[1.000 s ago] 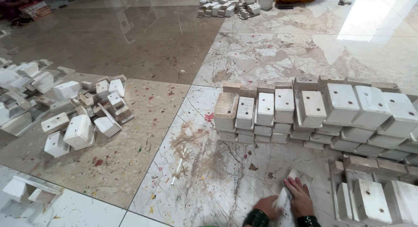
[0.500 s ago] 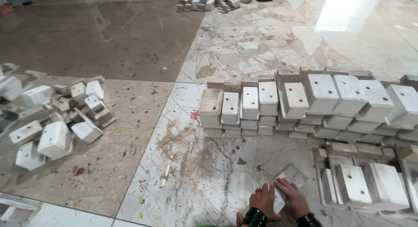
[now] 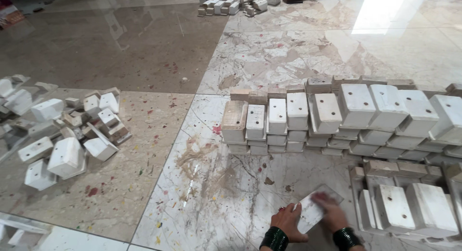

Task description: The person sits on the floor sanding small white wooden blocks one at a time. They pick up a block, rub its surfaces with a sanding block, turn it to work other sides, and set it with the finished blocks.

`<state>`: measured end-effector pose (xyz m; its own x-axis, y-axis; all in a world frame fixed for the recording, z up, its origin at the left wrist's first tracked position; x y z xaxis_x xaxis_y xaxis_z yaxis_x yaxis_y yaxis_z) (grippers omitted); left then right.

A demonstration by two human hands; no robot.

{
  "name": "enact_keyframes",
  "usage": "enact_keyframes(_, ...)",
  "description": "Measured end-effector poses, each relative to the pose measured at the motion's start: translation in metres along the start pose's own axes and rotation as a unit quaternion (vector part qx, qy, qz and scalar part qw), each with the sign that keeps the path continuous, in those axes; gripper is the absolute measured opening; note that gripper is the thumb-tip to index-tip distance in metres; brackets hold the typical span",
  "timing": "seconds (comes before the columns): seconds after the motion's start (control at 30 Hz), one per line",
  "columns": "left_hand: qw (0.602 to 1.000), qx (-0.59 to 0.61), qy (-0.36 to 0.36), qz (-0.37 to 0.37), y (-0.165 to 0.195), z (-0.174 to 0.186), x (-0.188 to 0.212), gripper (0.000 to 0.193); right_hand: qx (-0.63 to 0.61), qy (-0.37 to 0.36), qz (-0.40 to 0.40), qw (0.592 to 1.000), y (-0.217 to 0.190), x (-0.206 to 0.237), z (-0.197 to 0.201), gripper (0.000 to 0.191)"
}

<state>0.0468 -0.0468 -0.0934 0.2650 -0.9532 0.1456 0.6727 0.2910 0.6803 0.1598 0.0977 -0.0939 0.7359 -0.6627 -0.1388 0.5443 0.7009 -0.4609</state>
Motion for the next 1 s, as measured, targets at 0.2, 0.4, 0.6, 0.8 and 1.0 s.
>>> enact_keyframes(0.2, 0.98, 0.155, 0.127, 0.011, -0.001, 0.0, 0.006, 0.076, -0.04, 0.105, -0.099, 0.989, 0.018, -0.017, 0.02, 0.053)
enact_keyframes(0.4, 0.933, 0.324, 0.141, 0.069, -0.009, -0.001, -0.001, 0.055, -0.101, 0.081, 0.1, 0.986, -0.029, 0.012, -0.014, 0.066)
enact_keyframes(0.6, 0.902, 0.376, 0.179, 0.113, -0.017, -0.003, -0.004, 0.054, -0.098, 0.072, -0.02, 0.992, -0.022, -0.001, -0.008, 0.065)
enact_keyframes(0.8, 0.894, 0.35, 0.191, 0.204, -0.016, 0.001, -0.009, 0.048, -0.126, 0.073, -0.043, 0.989, -0.036, -0.002, -0.015, 0.071)
enact_keyframes(1.0, 0.953, 0.245, 0.145, 0.107, 0.003, 0.011, -0.006, 0.059, -0.256, 0.1, -0.109, 0.955, -0.023, 0.01, -0.013, 0.056)
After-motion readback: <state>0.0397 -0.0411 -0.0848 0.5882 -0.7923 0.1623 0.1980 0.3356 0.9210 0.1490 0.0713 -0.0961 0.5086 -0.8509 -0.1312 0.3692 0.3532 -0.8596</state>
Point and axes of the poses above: each hand's wrist, its own x-axis away from the middle knuckle, its own z-axis out of the back of the hand, y = z × x, the point moved 4 cm from there along -x, towards the middle knuckle, and after that the axes turned 5 degrees about x, right-handed, at the moved point
